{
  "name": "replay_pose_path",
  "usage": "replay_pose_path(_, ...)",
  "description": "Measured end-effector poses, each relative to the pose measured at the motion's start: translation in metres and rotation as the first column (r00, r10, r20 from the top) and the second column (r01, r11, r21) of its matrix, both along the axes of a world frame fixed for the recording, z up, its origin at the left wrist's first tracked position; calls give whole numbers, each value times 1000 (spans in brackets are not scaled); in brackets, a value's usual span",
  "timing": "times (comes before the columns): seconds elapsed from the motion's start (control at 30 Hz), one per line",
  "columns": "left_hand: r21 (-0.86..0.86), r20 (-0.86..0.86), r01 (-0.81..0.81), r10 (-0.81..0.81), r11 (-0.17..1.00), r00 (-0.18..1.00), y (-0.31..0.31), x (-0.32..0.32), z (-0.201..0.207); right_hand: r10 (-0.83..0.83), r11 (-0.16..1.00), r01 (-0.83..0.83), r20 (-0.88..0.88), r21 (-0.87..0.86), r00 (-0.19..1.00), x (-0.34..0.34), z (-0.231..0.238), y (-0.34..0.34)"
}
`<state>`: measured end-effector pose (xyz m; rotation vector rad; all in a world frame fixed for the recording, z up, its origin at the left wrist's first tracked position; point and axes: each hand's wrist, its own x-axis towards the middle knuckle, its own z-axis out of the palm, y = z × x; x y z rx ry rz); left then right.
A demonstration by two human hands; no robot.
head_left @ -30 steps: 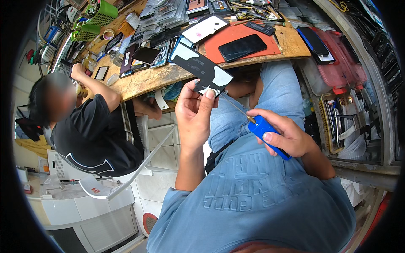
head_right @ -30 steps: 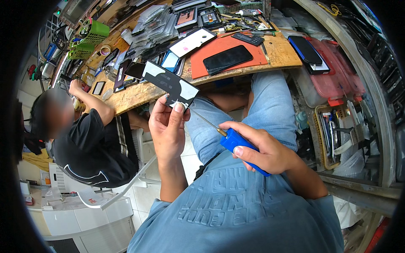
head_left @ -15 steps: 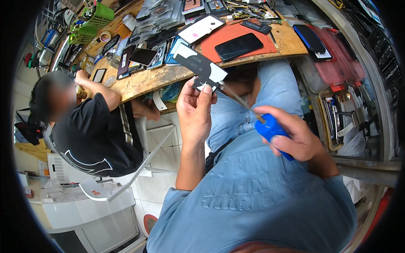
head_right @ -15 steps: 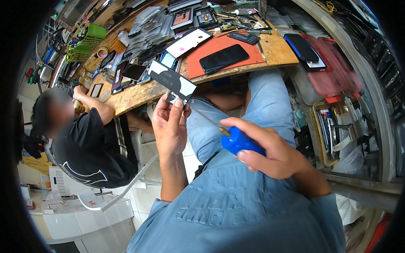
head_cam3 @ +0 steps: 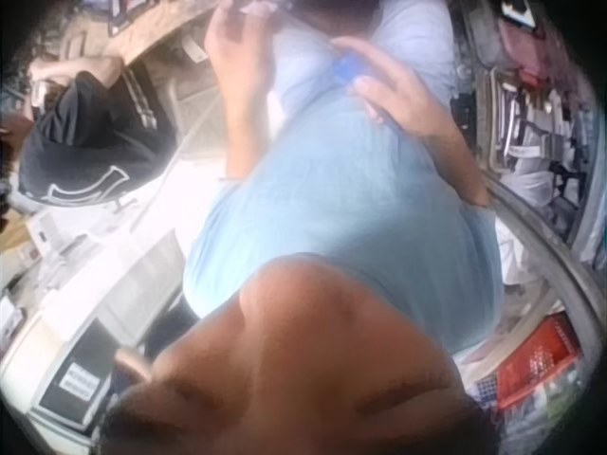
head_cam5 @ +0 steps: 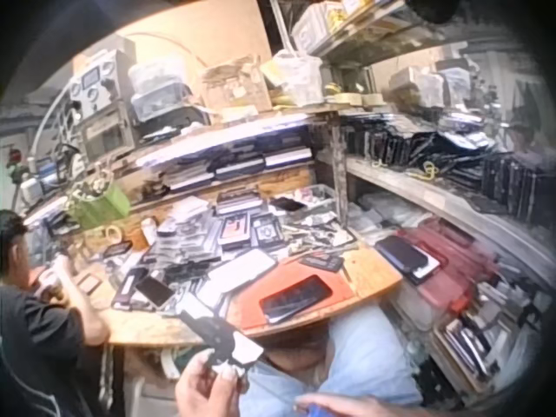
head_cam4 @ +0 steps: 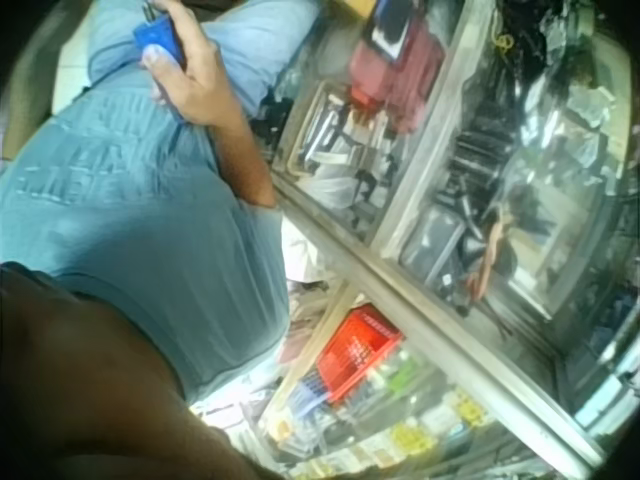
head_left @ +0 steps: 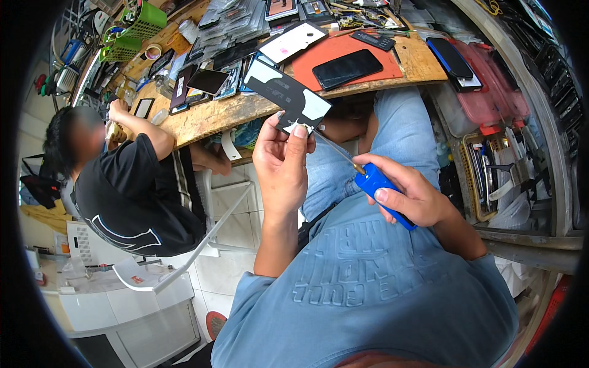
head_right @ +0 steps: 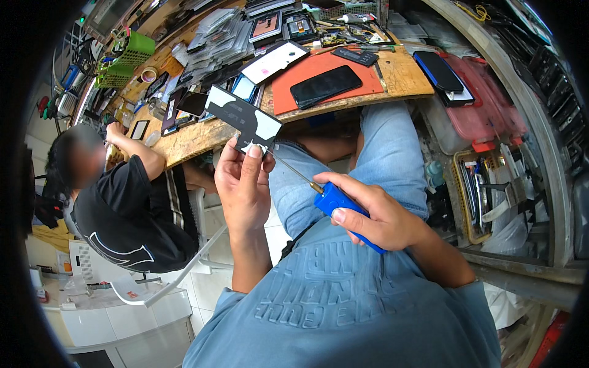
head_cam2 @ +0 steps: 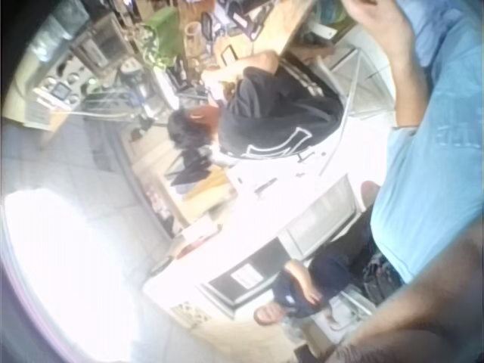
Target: The person removes a battery from a smartphone using a blue screwdriver, then peels the protective film from a new battery and installs it into the phone. The person secures the battery with screws and closes the phone casing.
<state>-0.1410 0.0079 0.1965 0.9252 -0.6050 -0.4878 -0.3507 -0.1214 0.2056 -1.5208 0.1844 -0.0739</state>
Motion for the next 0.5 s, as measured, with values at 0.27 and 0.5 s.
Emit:
replay_pose_path(0.27, -2, -37, -1, 1, 1000, 999, -1, -1, 0, 26, 998, -27, 19, 63, 999, -2, -1, -2)
replay_pose_path(0.5, 4, -25, -17, 17, 1000, 1000, 0, -2, -1, 34, 995, -35, 18, 93, 999, -3, -3, -2)
